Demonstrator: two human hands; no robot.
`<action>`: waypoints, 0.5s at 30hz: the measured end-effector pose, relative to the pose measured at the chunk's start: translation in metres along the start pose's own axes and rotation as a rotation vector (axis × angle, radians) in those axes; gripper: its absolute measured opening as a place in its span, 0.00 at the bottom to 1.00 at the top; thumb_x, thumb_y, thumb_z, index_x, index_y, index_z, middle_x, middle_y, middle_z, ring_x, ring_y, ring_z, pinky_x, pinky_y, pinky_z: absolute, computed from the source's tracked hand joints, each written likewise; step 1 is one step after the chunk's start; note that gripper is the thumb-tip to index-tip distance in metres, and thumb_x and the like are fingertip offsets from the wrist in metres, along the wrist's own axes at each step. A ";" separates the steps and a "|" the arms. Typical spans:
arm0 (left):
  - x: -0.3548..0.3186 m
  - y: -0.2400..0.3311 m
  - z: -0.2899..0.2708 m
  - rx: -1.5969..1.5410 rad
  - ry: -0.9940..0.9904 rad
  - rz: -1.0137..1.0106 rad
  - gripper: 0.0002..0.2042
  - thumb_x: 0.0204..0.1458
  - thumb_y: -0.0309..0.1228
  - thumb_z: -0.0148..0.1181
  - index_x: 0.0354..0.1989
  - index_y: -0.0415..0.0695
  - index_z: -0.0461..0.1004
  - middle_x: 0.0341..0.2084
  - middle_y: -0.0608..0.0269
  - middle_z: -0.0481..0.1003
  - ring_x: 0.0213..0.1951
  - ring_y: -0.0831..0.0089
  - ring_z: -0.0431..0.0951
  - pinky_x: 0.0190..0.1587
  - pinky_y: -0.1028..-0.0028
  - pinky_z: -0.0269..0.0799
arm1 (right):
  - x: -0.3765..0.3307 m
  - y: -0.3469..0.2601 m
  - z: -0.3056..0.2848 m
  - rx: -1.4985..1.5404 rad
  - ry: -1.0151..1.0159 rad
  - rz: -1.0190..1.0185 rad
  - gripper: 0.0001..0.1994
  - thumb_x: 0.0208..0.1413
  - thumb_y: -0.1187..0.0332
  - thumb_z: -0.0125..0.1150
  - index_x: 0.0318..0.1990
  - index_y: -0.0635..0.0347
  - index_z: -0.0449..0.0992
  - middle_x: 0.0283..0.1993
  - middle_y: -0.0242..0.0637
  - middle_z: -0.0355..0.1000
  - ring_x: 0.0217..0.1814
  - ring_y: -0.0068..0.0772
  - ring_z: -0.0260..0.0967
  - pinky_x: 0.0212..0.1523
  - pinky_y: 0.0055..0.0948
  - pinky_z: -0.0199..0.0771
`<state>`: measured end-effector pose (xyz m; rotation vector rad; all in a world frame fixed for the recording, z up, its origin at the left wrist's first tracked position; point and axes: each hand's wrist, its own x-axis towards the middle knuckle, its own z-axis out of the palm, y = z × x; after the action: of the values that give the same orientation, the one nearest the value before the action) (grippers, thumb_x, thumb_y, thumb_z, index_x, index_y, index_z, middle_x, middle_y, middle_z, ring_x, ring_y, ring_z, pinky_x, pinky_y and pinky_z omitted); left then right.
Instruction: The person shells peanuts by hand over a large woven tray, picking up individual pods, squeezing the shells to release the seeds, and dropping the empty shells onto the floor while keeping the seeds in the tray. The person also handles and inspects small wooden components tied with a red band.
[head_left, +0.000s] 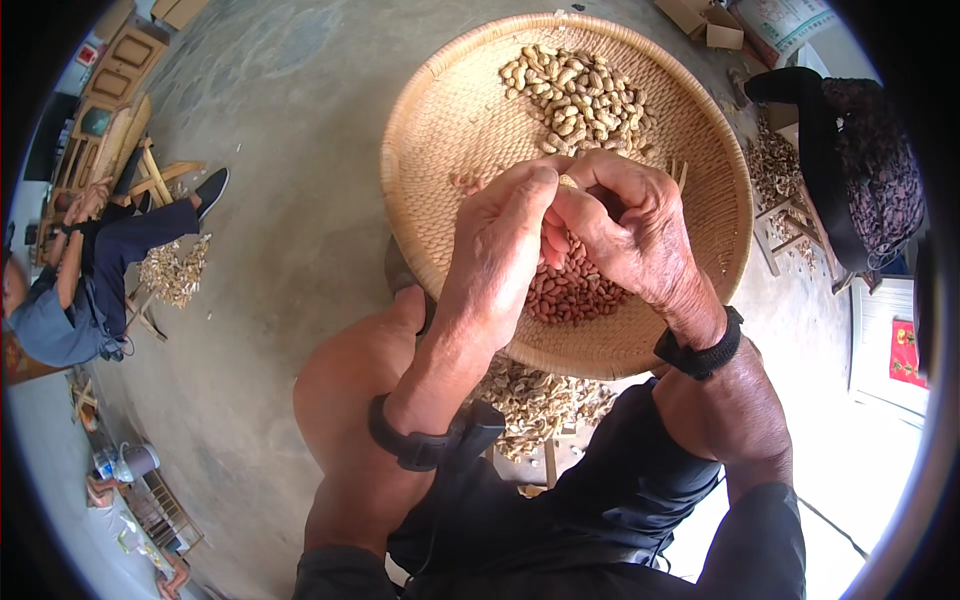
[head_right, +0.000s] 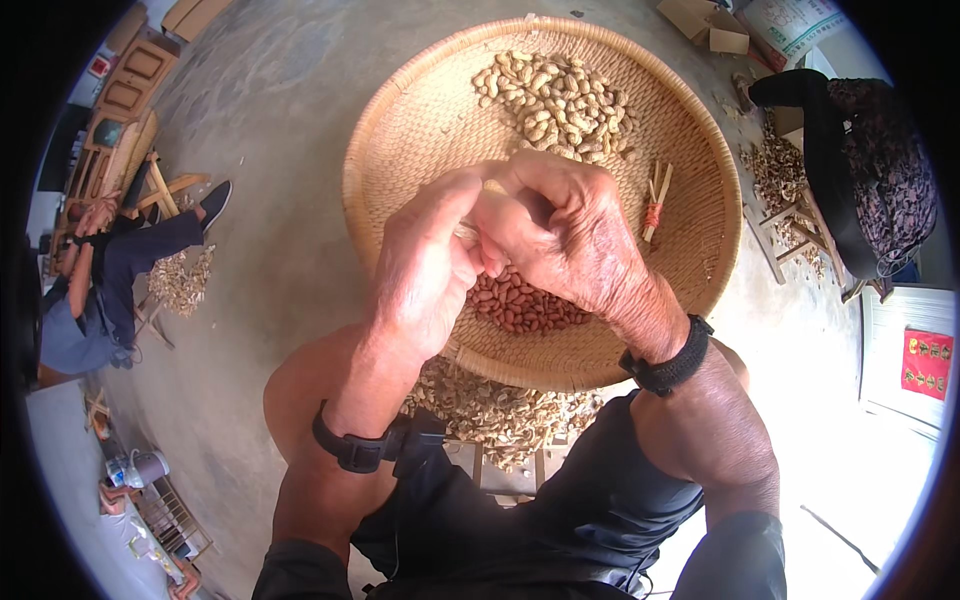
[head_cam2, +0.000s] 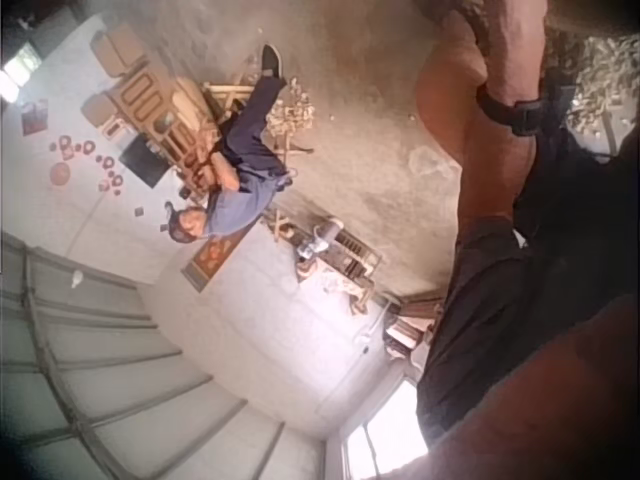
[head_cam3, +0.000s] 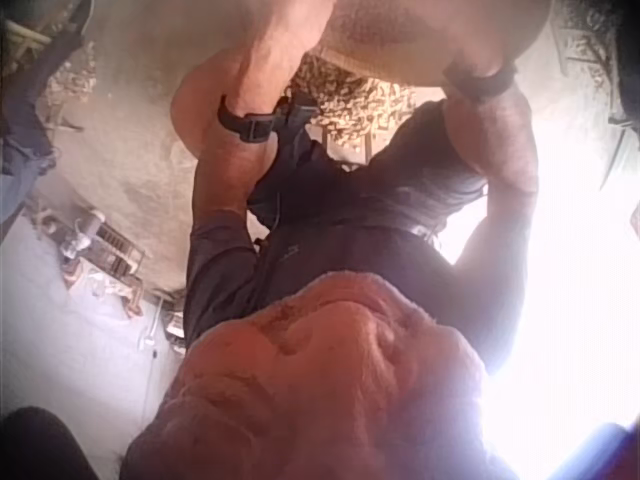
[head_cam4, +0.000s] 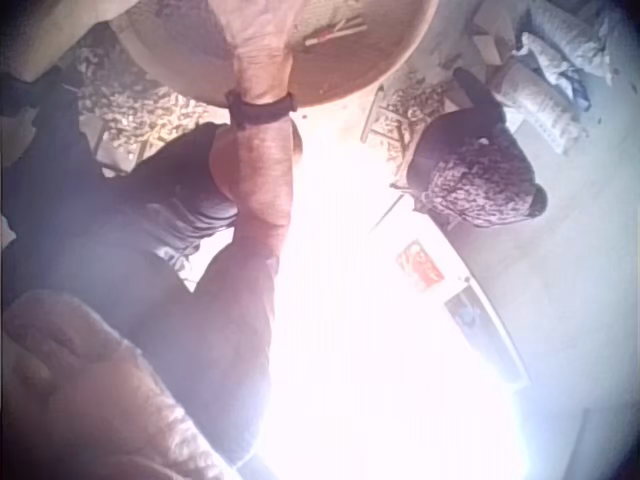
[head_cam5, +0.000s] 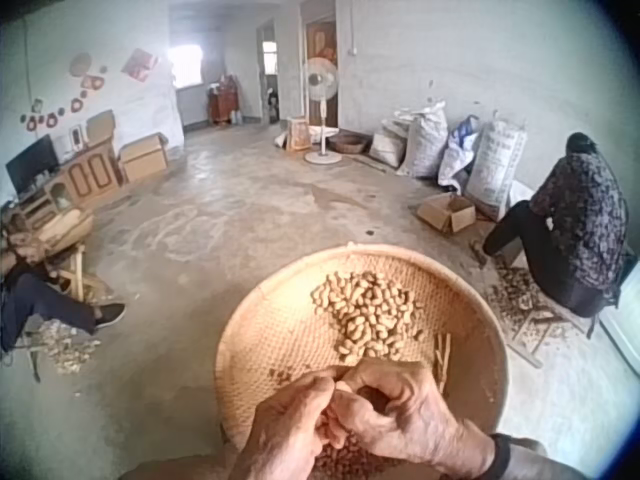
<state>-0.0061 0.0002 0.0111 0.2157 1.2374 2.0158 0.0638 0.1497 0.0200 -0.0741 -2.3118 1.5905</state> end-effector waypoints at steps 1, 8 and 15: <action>-0.001 0.000 -0.001 0.000 -0.048 -0.022 0.18 0.69 0.37 0.52 0.58 0.36 0.73 0.37 0.64 0.75 0.34 0.76 0.72 0.37 0.73 0.69 | 0.000 -0.002 0.000 -0.007 0.014 -0.030 0.04 0.57 0.74 0.61 0.32 0.64 0.78 0.26 0.34 0.76 0.28 0.20 0.76 0.28 0.25 0.75; -0.003 -0.006 0.003 -0.009 -0.021 -0.026 0.17 0.69 0.37 0.52 0.55 0.37 0.74 0.38 0.64 0.74 0.34 0.76 0.71 0.37 0.73 0.68 | -0.003 -0.009 0.004 0.014 0.023 0.029 0.04 0.57 0.77 0.58 0.31 0.66 0.77 0.24 0.33 0.75 0.26 0.19 0.75 0.26 0.23 0.75; 0.002 -0.012 -0.001 -0.073 0.082 0.036 0.15 0.68 0.36 0.55 0.51 0.36 0.79 0.25 0.72 0.74 0.24 0.87 0.69 0.27 0.84 0.66 | -0.003 -0.005 0.007 -0.078 -0.006 0.039 0.06 0.63 0.73 0.58 0.38 0.68 0.78 0.26 0.36 0.78 0.29 0.22 0.78 0.27 0.25 0.76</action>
<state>-0.0018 0.0042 0.0004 0.1222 1.2152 2.1158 0.0654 0.1412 0.0218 -0.1340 -2.3909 1.5201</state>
